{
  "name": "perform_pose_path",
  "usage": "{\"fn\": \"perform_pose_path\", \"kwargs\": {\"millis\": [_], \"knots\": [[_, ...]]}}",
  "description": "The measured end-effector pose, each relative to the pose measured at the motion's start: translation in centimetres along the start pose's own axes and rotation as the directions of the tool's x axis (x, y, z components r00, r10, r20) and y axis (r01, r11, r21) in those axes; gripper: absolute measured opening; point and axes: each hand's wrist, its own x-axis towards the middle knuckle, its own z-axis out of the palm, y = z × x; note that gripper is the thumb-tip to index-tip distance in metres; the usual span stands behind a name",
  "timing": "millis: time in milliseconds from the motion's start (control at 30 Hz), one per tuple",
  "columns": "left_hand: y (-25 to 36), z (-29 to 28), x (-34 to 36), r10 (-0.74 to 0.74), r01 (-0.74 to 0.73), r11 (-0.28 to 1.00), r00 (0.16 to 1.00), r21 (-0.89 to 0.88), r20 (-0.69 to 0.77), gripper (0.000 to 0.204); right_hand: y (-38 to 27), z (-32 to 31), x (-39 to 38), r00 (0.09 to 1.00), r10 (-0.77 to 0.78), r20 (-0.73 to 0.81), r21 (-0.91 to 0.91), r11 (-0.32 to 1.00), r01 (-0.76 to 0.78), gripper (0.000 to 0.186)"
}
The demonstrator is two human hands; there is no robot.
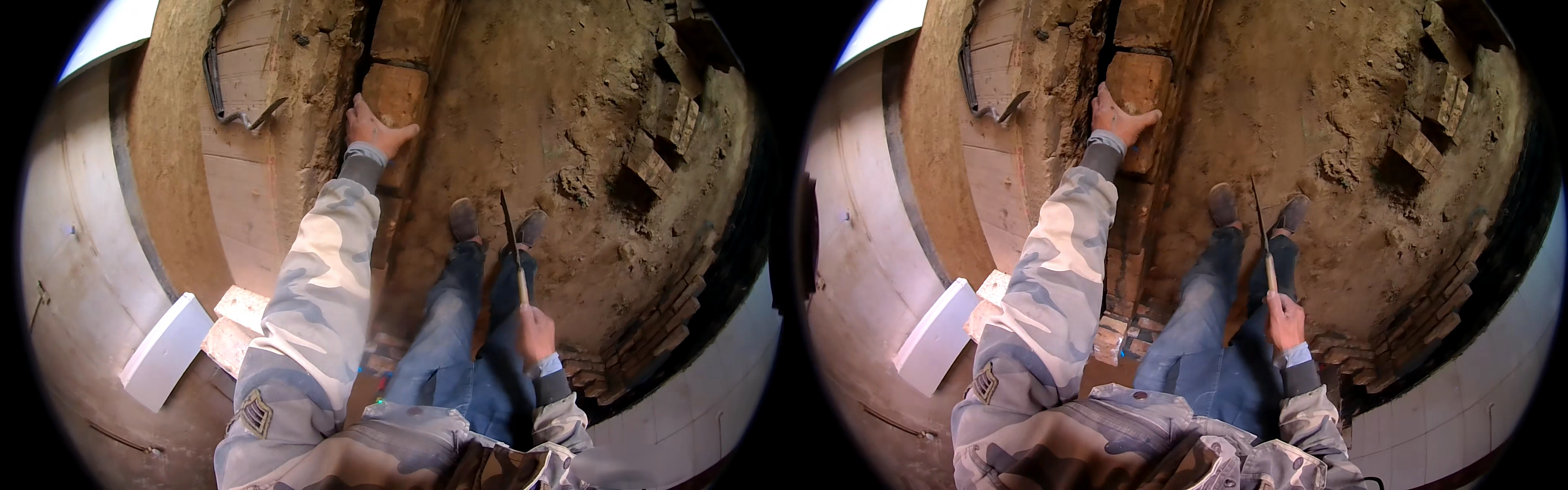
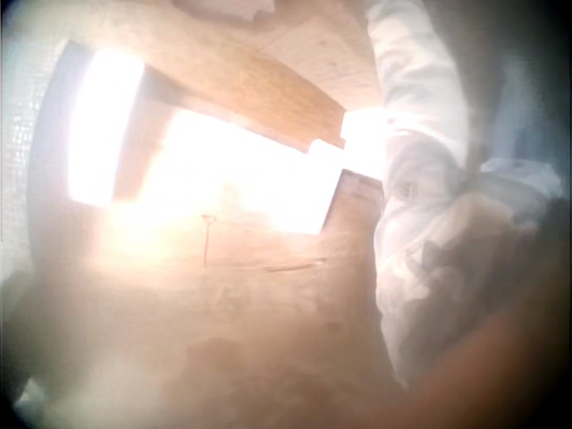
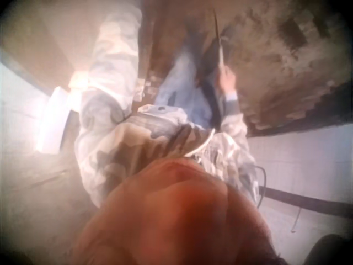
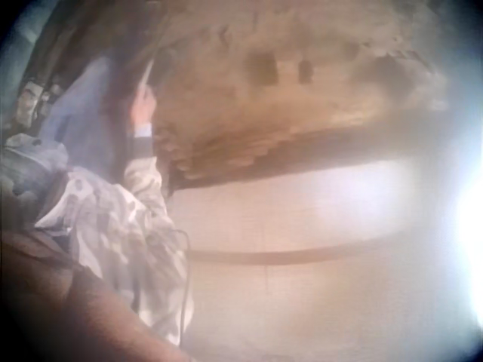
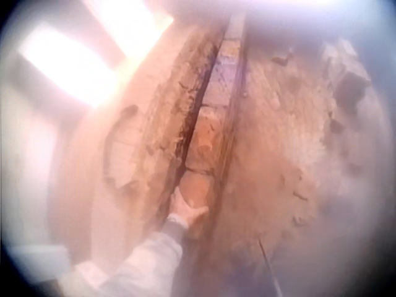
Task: The person scoops mortar from a pile and spreads it onto the ground. They then pick up bricks and place them into the mortar to form a curved wall, tapping them into place with a trowel.
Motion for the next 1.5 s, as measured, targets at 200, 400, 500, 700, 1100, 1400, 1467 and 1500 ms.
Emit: {"fn": "perform_pose_path", "kwargs": {"millis": [200,400,500,700,1100,1400,1467,1500], "knots": [[-0.2,0.4,0.1,0.024,-0.023,0.999,0.999,0.022,-0.047,0.137,-0.5,1.8,1.0,0.998,0.023,0.051,0.036,0.999,-0.024,0.041],[-3.3,-1.0,-3.4,0.082,-0.080,0.996,0.995,0.048,-0.059,0.123,-0.7,3.1,0.6,0.987,0.093,0.129,0.187,0.976,-0.116,0.041],[-6.6,-0.8,-6.1,-0.050,0.048,0.996,0.998,0.071,0.031,0.114,-0.3,3.5,0.5,0.977,0.122,0.175,0.272,0.948,-0.167,0.041],[-9.7,-0.4,-4.7,-0.041,0.073,0.988,0.973,-0.136,0.226,0.107,0.5,4.5,0.9,0.969,0.160,0.188,0.320,0.923,-0.215,0.041],[-10.9,0.3,-4.4,0.004,0.019,0.992,0.983,-0.124,0.181,0.108,-7.5,8.7,-0.1,0.903,-0.421,0.083,0.017,0.907,0.422,0.030],[-10.9,1.0,-4.4,0.121,-0.081,0.971,0.978,-0.226,0.170,0.092,-11.7,12.5,3.1,0.787,-0.591,0.175,-0.023,0.797,0.604,0.030],[-11.6,1.0,-4.0,0.162,-0.101,0.944,0.972,-0.314,0.173,0.091,-11.5,12.9,3.4,0.716,-0.687,0.122,-0.040,0.718,0.695,0.031],[-11.9,1.3,-4.2,0.130,-0.080,0.961,0.976,-0.265,0.176,0.091,-11.1,13.1,3.7,0.749,-0.647,0.139,-0.063,0.750,0.659,0.031]]}}
